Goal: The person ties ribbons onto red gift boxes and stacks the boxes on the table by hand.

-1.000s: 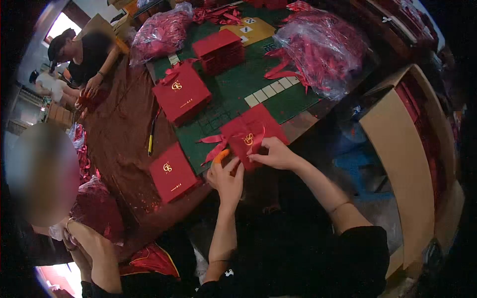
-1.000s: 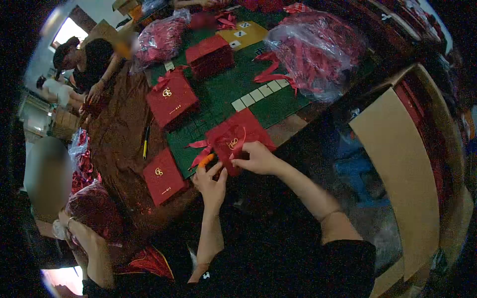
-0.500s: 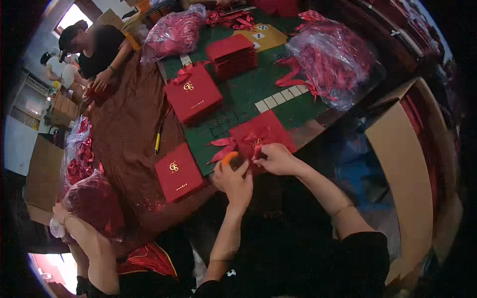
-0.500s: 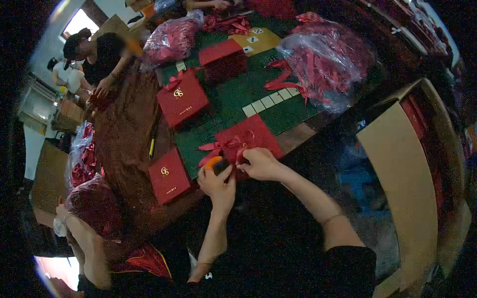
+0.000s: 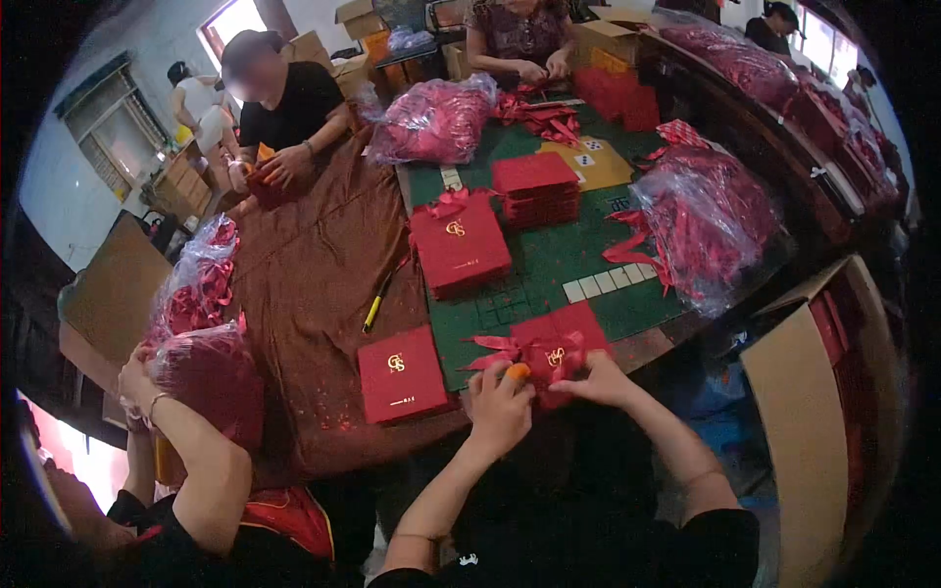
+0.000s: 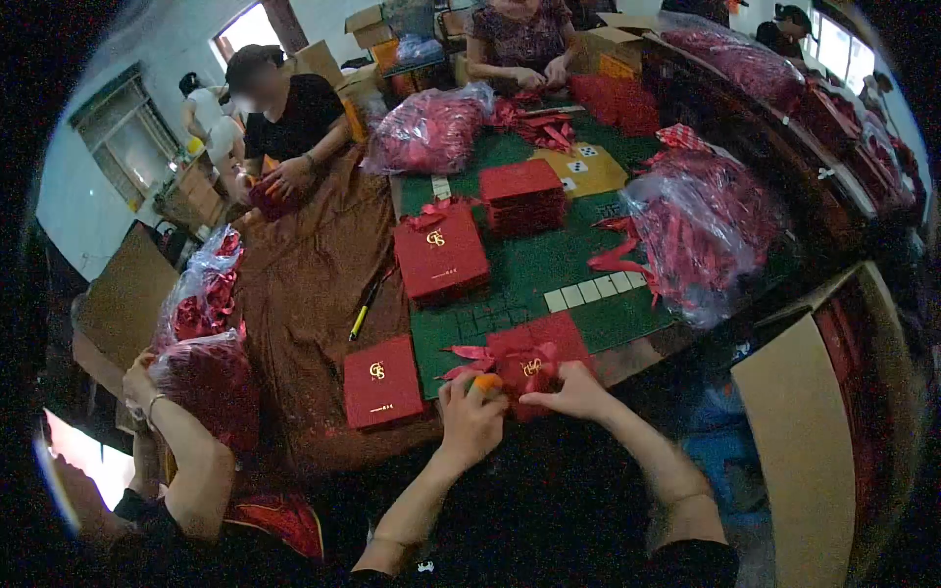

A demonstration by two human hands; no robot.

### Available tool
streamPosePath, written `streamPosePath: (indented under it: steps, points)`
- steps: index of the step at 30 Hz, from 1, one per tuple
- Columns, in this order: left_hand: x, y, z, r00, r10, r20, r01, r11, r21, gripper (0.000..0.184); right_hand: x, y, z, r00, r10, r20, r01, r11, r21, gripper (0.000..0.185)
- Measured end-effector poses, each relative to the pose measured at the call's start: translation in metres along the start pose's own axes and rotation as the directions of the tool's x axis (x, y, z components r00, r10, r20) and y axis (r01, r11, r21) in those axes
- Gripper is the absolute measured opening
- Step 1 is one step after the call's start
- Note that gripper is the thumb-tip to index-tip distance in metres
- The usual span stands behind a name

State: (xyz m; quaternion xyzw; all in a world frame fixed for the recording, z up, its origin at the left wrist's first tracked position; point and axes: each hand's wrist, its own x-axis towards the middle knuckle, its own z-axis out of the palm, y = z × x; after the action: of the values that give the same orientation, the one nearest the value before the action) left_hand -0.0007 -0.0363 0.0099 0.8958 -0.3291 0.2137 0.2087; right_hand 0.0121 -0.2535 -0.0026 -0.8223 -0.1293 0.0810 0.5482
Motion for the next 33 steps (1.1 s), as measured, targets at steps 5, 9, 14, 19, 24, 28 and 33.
streamPosePath:
  steps: [5,9,14,19,24,28,33]
  points:
    - [-0.022,-0.032,-0.038,0.978,-0.176,-0.114,0.188,0.976,0.107,0.009,0.000,0.012,0.000,1.000,0.012,0.003,-0.012,0.998,0.054,0.030]
    - [-0.055,-0.053,-0.074,0.958,-0.265,-0.106,0.280,0.946,0.163,0.011,-0.006,0.008,0.006,0.998,0.042,-0.038,-0.034,0.983,0.182,0.028]
    - [-0.077,-0.057,-0.074,0.957,-0.273,-0.097,0.276,0.961,0.027,0.011,-0.022,-0.044,0.000,0.862,-0.502,0.071,0.408,0.603,-0.686,0.068]
    - [-0.082,-0.062,-0.068,0.929,-0.325,-0.177,0.313,0.945,-0.092,0.015,-0.027,-0.026,-0.007,0.873,-0.295,0.388,0.478,0.363,-0.800,0.071]
    - [-0.074,-0.068,-0.072,0.885,-0.362,-0.292,0.337,0.932,-0.134,0.028,-0.011,-0.114,-0.039,0.857,-0.387,0.340,0.509,0.539,-0.671,0.047]
    - [-0.063,-0.069,-0.075,0.858,-0.416,-0.301,0.424,0.905,-0.043,0.037,0.045,-0.092,-0.094,0.955,-0.296,-0.033,0.258,0.876,-0.407,0.032]
    - [-0.071,-0.089,-0.037,0.844,-0.453,-0.287,0.518,0.826,0.222,0.039,0.103,-0.104,-0.095,0.936,0.269,0.228,-0.291,0.954,0.068,0.016]
